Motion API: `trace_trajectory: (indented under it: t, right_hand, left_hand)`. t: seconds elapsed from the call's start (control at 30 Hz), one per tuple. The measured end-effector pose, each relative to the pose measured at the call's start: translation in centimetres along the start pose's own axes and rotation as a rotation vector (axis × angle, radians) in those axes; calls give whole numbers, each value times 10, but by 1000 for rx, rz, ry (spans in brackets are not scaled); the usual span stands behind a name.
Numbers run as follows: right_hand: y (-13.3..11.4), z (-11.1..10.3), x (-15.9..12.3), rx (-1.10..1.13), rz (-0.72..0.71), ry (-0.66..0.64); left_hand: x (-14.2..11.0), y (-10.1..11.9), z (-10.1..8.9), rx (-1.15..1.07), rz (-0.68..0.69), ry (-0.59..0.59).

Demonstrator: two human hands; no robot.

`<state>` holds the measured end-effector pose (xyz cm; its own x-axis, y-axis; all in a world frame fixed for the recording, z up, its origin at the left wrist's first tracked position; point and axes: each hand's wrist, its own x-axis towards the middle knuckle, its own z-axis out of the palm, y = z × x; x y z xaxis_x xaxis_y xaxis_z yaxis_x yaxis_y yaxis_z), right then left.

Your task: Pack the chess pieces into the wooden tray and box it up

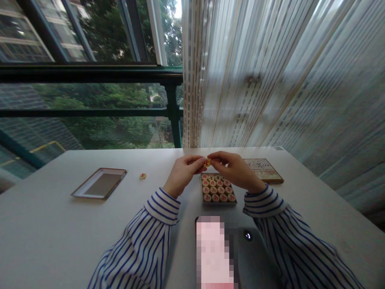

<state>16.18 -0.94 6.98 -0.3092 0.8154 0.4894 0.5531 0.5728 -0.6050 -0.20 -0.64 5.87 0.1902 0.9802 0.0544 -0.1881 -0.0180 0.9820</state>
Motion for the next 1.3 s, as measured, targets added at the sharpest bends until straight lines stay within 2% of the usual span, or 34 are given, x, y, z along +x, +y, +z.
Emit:
trace_trajectory:
  t: [0.2, 0.47, 0.67, 1.3]
  right_hand:
    - [5, 2, 0, -16, 0, -14]
    - [7, 4, 2, -125, -36, -91]
    - [11, 5, 2, -198, -91, -125]
    - [10, 10, 13, -360, -143, -169]
  left_hand:
    - [5, -4, -5, -40, -49, -47]
    - [8, -9, -4, -61, -112, 0]
    - [8, -11, -3, -58, -114, 32]
    - [12, -15, -6, -48, -110, 92]
